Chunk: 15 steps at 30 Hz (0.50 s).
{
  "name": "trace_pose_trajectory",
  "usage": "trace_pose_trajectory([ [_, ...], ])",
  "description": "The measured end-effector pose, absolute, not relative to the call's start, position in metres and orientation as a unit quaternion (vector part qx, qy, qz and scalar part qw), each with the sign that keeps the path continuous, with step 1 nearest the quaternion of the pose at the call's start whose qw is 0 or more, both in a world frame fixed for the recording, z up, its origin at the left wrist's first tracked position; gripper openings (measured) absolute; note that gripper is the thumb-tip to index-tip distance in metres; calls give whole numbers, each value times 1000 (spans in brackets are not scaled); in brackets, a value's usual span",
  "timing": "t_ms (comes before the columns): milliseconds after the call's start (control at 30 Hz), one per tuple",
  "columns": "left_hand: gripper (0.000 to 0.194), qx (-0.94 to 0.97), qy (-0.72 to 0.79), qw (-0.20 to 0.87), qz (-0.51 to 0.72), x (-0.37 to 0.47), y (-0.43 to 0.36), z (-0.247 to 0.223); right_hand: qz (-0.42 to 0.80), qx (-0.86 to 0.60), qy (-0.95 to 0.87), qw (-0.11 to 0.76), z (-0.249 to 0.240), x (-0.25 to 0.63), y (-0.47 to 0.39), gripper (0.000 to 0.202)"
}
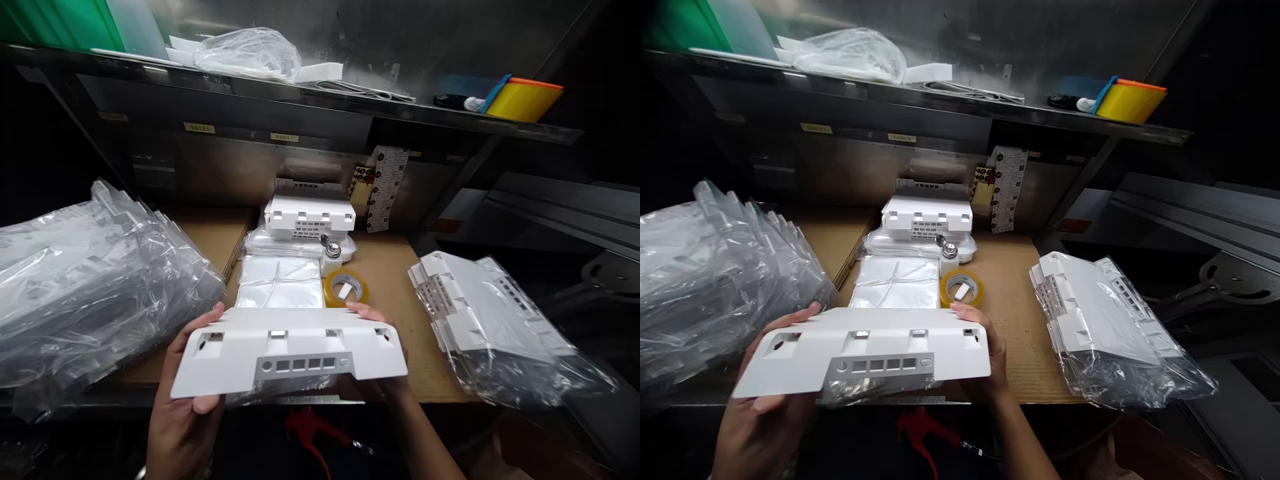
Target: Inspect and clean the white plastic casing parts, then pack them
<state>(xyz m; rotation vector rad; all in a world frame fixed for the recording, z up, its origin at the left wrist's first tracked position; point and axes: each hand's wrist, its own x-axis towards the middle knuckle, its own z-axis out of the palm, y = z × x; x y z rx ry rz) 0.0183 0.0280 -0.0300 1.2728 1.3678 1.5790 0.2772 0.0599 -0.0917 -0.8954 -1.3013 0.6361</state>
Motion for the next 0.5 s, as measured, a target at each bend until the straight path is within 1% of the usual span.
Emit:
trace_pose_trajectory([
  [133, 79, 462, 489, 385, 632, 33, 18, -33, 265, -399, -585, 654, -100, 297, 52, 32],
  [200, 80, 453, 486, 404, 629, 37, 13, -35, 247, -405, -604, 641, -105, 306, 47, 39],
  [267, 78, 462, 492, 393, 625, 40, 8, -37, 259, -403, -610, 631, -109, 313, 43, 43],
  [367, 77, 456, 485, 397, 632, 47, 3, -36, 294, -400, -594, 633, -114, 321, 39, 34],
  [433, 83, 398, 448, 455, 658, 51, 4, -33, 286, -389, -594, 644, -114, 325, 37, 28],
  [500, 89, 320, 403, 532, 673, 50, 6, -31, 240, -363, -617, 655, -110, 328, 34, 26],
])
